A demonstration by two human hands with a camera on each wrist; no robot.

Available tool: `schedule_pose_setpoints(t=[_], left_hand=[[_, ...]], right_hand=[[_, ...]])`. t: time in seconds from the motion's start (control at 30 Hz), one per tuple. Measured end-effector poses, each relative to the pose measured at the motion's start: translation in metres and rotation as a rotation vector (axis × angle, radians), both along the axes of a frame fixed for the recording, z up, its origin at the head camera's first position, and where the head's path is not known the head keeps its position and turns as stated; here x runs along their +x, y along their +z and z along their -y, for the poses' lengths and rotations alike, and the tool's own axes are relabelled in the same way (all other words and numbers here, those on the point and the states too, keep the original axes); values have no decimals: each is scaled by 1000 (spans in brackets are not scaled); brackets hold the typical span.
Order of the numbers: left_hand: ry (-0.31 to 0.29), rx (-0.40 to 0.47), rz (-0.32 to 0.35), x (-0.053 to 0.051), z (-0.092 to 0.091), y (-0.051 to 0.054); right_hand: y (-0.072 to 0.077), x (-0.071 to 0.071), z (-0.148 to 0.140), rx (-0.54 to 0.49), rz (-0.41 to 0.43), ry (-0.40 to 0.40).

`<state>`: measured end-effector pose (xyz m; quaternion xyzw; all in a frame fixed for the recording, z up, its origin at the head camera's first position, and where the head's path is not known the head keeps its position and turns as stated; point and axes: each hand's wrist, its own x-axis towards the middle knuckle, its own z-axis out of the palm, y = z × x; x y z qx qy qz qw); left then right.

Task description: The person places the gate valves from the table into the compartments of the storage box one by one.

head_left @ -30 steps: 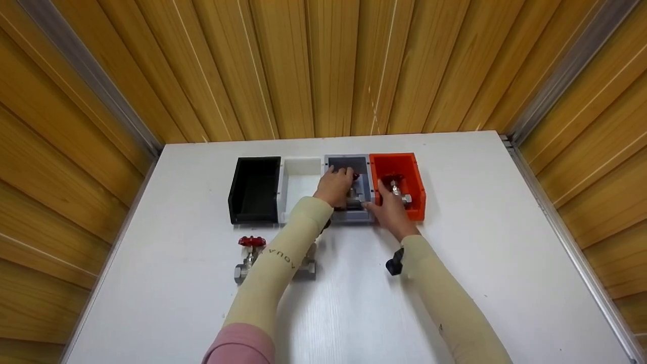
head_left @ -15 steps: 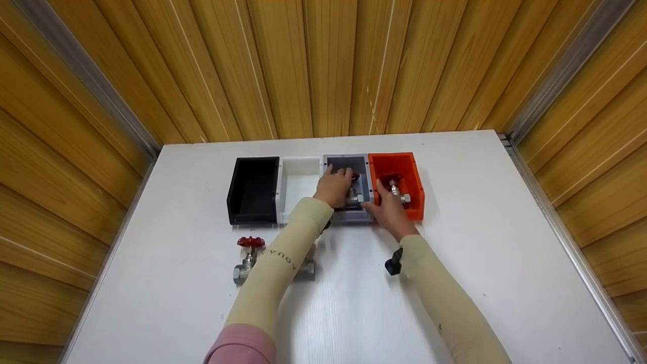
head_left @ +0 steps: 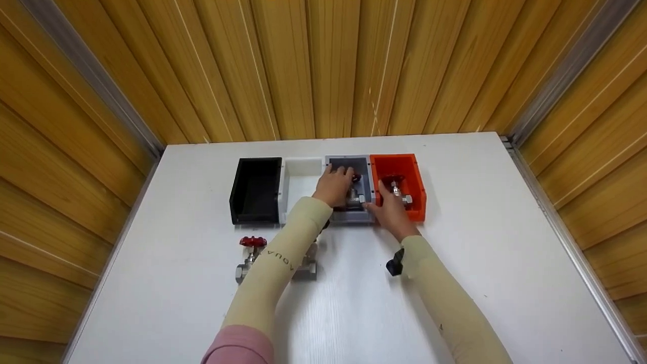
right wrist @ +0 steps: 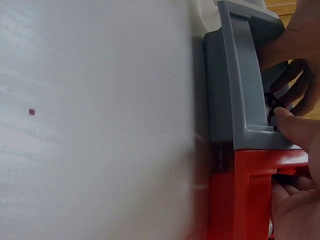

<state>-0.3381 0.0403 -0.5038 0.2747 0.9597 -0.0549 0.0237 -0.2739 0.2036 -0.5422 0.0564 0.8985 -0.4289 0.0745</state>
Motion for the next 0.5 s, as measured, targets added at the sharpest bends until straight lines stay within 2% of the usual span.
schedule_pose_setpoints(t=[0.17, 0.5], left_hand=[[6, 21, 19, 2, 3, 5], [-4, 4, 1, 6, 9, 10]], right_hand=[[1, 0, 0, 8, 17, -2], [1, -3, 0, 5, 36, 8]])
